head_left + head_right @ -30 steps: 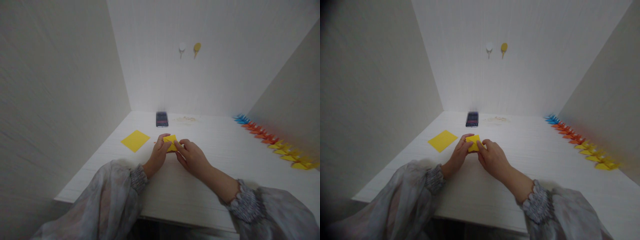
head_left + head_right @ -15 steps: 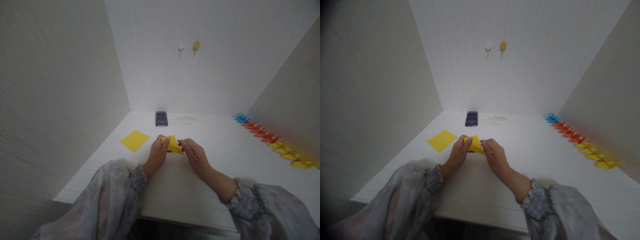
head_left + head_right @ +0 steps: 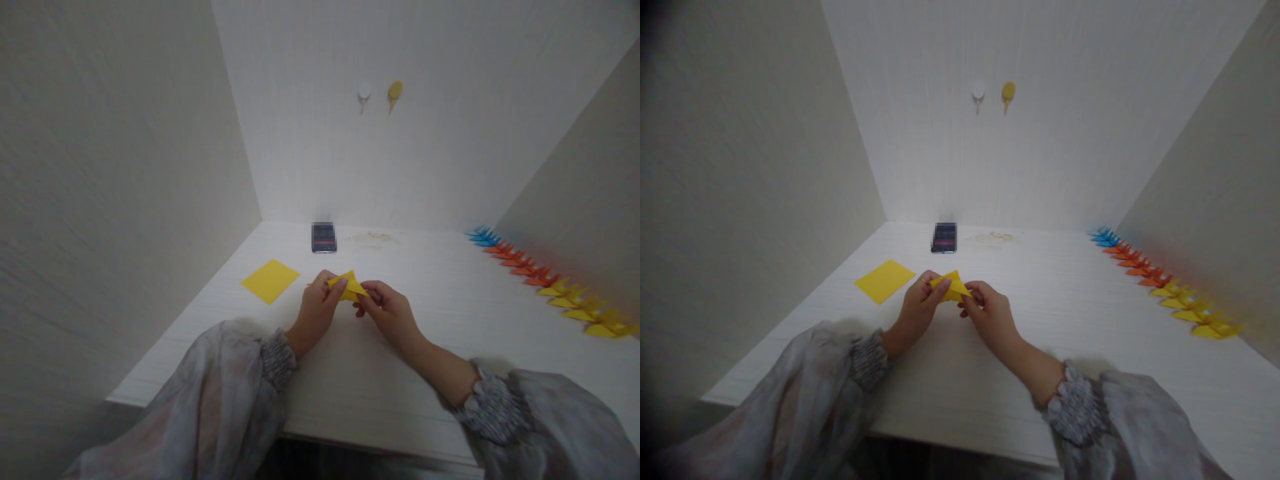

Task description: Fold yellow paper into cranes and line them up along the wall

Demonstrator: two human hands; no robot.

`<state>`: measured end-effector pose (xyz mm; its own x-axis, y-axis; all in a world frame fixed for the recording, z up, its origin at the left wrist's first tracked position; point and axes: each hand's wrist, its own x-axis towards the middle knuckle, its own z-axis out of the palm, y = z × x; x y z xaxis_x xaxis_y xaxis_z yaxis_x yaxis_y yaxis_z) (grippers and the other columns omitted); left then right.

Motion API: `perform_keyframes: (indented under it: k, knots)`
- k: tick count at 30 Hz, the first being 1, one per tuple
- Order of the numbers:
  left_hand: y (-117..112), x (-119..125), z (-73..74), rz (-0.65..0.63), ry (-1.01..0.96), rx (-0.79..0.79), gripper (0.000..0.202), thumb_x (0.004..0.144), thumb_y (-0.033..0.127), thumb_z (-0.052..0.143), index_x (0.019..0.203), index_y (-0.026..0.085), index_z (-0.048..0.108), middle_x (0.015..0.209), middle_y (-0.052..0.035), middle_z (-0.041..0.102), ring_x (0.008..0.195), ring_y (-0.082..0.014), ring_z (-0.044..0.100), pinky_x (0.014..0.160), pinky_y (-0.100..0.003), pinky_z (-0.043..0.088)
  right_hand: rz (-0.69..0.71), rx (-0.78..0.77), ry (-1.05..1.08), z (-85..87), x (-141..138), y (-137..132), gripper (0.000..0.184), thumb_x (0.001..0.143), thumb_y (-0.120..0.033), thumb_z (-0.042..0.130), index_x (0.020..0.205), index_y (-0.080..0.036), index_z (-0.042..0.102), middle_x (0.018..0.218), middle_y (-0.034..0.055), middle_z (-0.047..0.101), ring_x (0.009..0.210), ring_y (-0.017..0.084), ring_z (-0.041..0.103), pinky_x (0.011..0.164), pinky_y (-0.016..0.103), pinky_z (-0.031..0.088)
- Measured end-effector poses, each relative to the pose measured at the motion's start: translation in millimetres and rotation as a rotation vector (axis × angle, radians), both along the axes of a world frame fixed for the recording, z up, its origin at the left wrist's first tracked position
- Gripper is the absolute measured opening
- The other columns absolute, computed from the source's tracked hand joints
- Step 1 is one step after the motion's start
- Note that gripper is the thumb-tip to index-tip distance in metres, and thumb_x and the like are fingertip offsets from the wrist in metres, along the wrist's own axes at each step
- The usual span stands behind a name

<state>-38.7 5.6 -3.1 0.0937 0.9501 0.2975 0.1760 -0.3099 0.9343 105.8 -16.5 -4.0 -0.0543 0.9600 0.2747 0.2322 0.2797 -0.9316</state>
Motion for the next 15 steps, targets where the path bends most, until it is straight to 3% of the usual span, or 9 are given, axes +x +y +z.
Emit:
perform_keyframes:
  k: [4,10,15]
  knots:
    - [1,0,0.8,-0.112,-0.142,-0.115,0.025,0.067,0.035,0.063,0.070,0.014,0.049,0.058,0.0038,0.054,0.052,-0.0075,0.049,0.050,-0.019,0.036,-0.027,0.094,-0.006,1.4,8,1,0.020,0.074,-0.025,0.052,0.092,-0.018,0.056,0.063,0.0002,0.061,0.053,0.012,0.058,0.051,0.025,0.048]
    - [0,1,0.2,-0.343,-0.302,-0.338,0.032,0.061,0.029,0.069,0.085,0.014,0.053,0.073,-0.0010,0.063,0.064,-0.0110,0.059,0.059,-0.022,0.044,0.039,0.185,-0.173,0.6,21,5,0.018,0.071,-0.018,0.051,0.084,-0.019,0.064,0.071,0.0027,0.064,0.049,0.010,0.055,0.046,0.022,0.046]
    - [0,1,-1.4,-0.337,-0.300,-0.333,0.031,0.060,0.028,0.069,0.084,0.013,0.057,0.074,-0.0024,0.065,0.066,-0.0120,0.060,0.061,-0.023,0.045,0.047,0.243,-0.180,-1.2,25,7,0.023,0.070,-0.018,0.055,0.092,-0.019,0.063,0.070,0.0019,0.062,0.059,0.012,0.057,0.057,0.026,0.048]
